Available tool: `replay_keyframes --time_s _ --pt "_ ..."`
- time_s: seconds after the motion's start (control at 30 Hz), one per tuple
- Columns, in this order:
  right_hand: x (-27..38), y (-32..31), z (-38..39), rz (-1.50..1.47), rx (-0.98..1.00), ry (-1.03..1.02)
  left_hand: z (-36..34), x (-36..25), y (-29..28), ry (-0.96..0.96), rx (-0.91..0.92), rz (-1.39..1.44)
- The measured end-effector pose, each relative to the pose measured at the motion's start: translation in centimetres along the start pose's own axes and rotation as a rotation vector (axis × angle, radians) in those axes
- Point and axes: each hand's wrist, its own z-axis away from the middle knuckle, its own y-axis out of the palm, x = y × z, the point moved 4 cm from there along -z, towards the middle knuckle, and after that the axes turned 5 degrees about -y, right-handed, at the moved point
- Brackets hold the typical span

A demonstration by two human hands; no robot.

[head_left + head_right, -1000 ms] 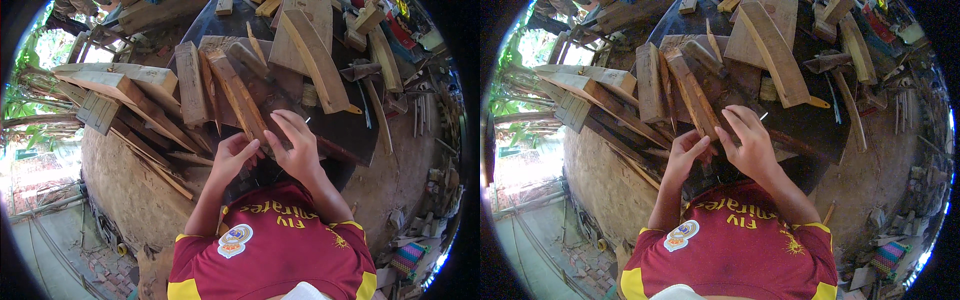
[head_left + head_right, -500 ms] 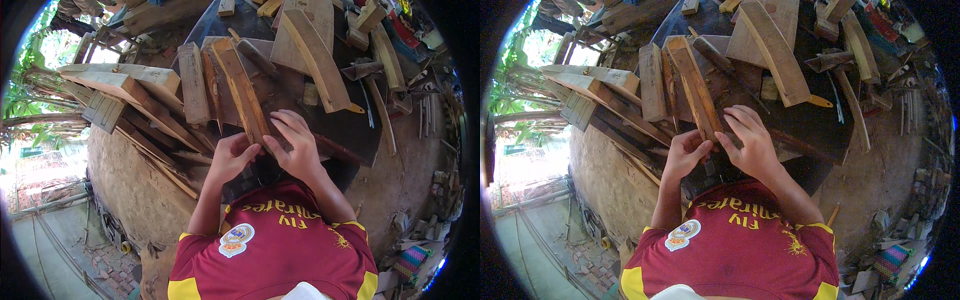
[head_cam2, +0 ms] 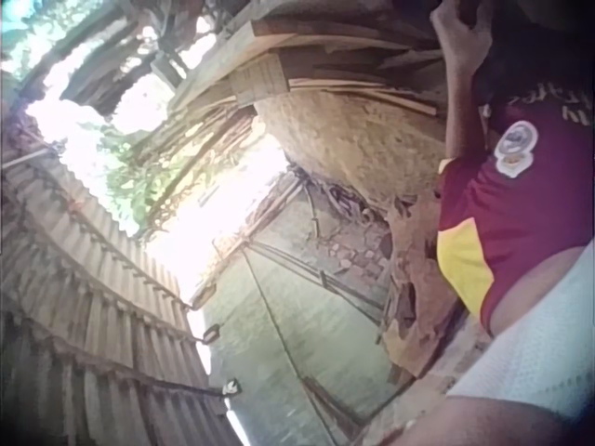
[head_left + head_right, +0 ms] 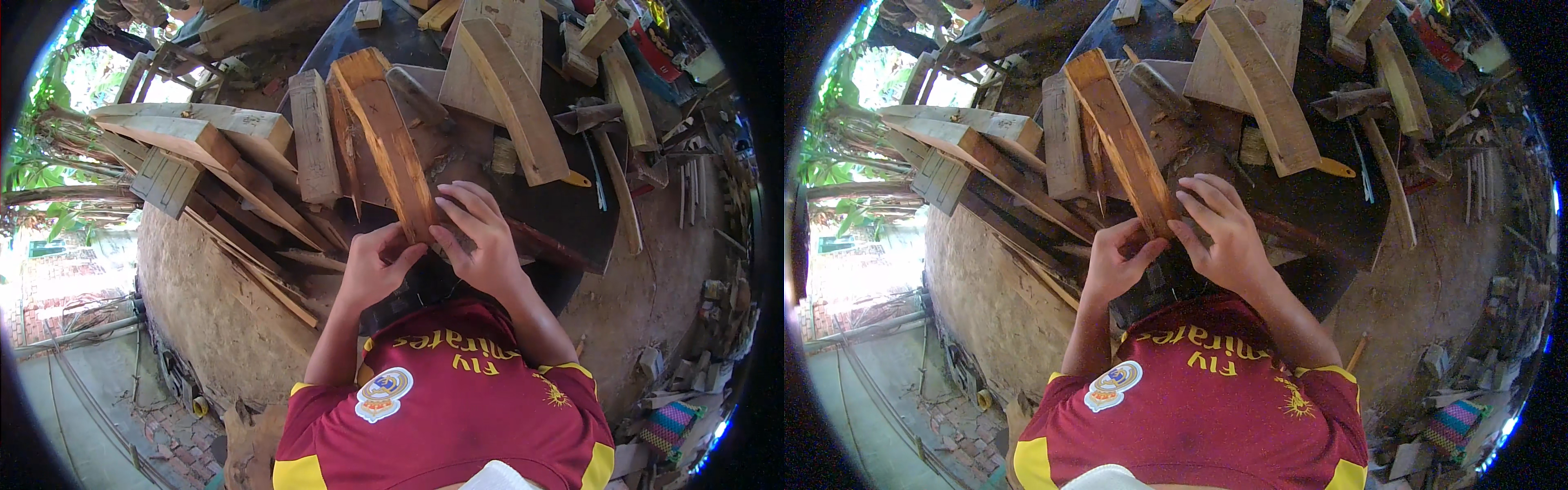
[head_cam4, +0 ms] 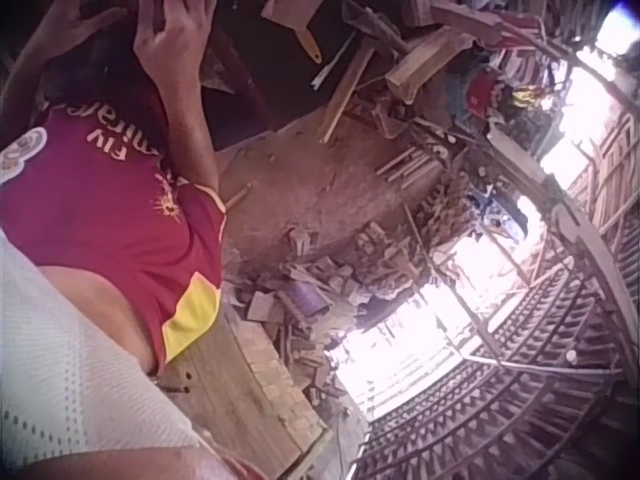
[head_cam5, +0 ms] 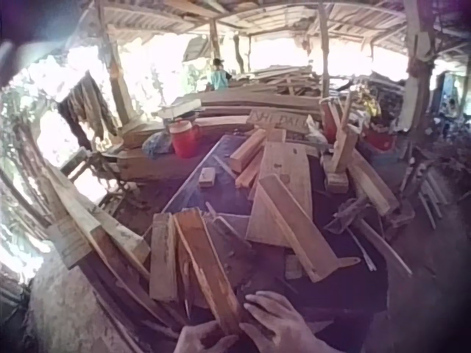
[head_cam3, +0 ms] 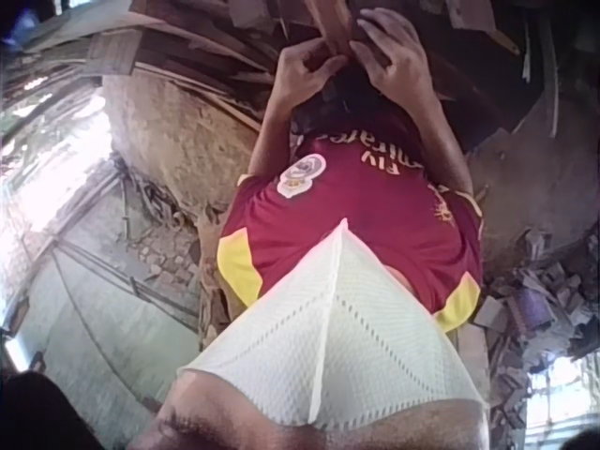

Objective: The person uses a chisel and a wooden mallet to carve a rectangular piece of wood on a workbench. They repeatedly strike the chisel to remove wood shavings, occasionally pausing to inspect the piece or brush away debris with a small brush. The person handles the wood and tools with both hands, adjusting the wood's position as needed.

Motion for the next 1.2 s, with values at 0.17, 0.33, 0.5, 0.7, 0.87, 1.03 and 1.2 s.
replay_keyframes --time_s 0.17,0.33,0.5,0.7,0.87,1.03,1.2 --pt "0.0 0.1 0.0 0.000 -0.005 -0.005 0.2 0.0 0.0 0.030 0.001 -0.046" --pt "0.0 0.1 0.0 0.007 -0.030 0.000 0.4 0.1 0.1 0.059 0.013 -0.039" --pt "0.0 -0.1 -0.1 -0.034 -0.084 0.031 0.7 -0.1 0.1 0.026 0.069 -0.046" --pt "-0.4 -0.2 0.2 -0.110 -0.123 0.105 1.1 0.4 1.2 0.033 0.116 -0.051" --pt "-0.8 -0.9 0.3 -0.264 -0.094 0.185 1.5 -0.6 1.6 0.014 0.157 -0.071" --pt "-0.6 -1.2 0.1 -0.526 -0.053 0.233 1.7 -2.0 1.5 0.147 -0.132 0.082" --pt "0.1 -0.7 0.5 -0.910 -0.084 0.381 2.2 -3.8 1.3 0.331 -0.163 -0.276"
